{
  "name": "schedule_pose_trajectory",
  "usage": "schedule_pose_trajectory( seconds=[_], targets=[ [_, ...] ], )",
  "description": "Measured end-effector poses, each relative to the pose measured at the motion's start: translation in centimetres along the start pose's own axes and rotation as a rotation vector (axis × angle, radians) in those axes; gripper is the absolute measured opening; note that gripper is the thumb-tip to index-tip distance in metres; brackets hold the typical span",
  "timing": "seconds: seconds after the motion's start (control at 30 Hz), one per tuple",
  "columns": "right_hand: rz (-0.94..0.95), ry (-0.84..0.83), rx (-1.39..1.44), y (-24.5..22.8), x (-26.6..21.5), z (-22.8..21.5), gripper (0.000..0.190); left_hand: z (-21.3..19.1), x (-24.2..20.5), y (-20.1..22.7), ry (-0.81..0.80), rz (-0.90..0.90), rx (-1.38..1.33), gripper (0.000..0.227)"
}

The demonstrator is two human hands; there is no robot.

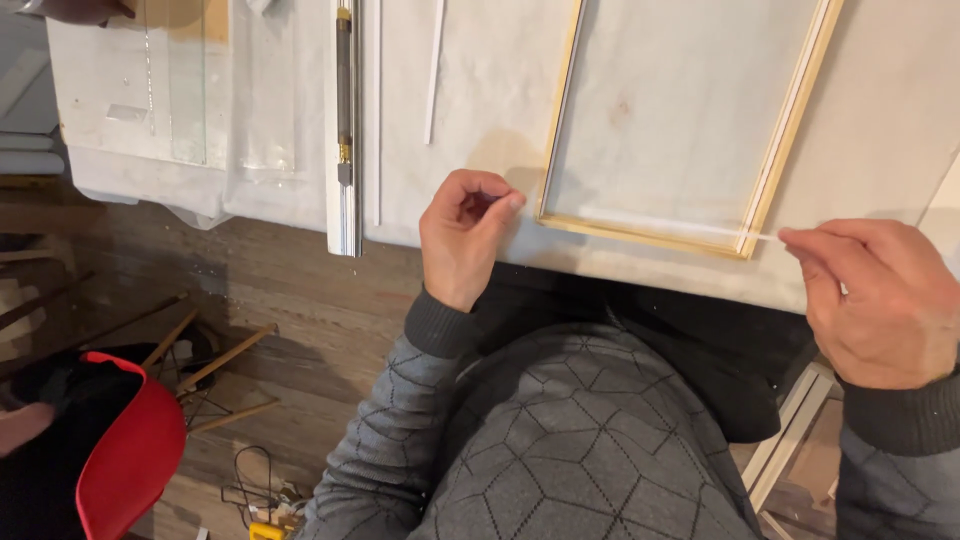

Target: Measure, cut, and fit spacer strips into the inner edges of a wooden picture frame.

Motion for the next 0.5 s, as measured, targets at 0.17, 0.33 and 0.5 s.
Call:
schedule_pose_trajectory(
  seconds=[0.17, 0.33, 0.5],
  targets=[
    [0.003, -0.028, -0.033, -0.9, 0.8, 0.5, 0.015, 1.4, 0.5, 4.2, -0.198, 0.159, 0.386, 0.039],
    [-0.035, -0.031, 0.019, -2.7, 1.6, 1.3, 0.018, 4.2, -0.3, 5.2, -0.432, 0.331, 0.693, 0.049],
    [-0.023, -0.047, 0.054, -2.4, 1.4, 2.5, 0.017, 4.6, -0.3, 5.5, -0.426, 0.387, 0.766, 0.036]
  ],
)
Point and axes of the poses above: each hand's wrist, its own x-axis towards the middle knuckle, its own z-axis out of the palm, y = z × x, the point moved 10 cm from there along x, towards the middle knuckle, and after that the axes turned 10 degrees about z, right-handed, at the moved point
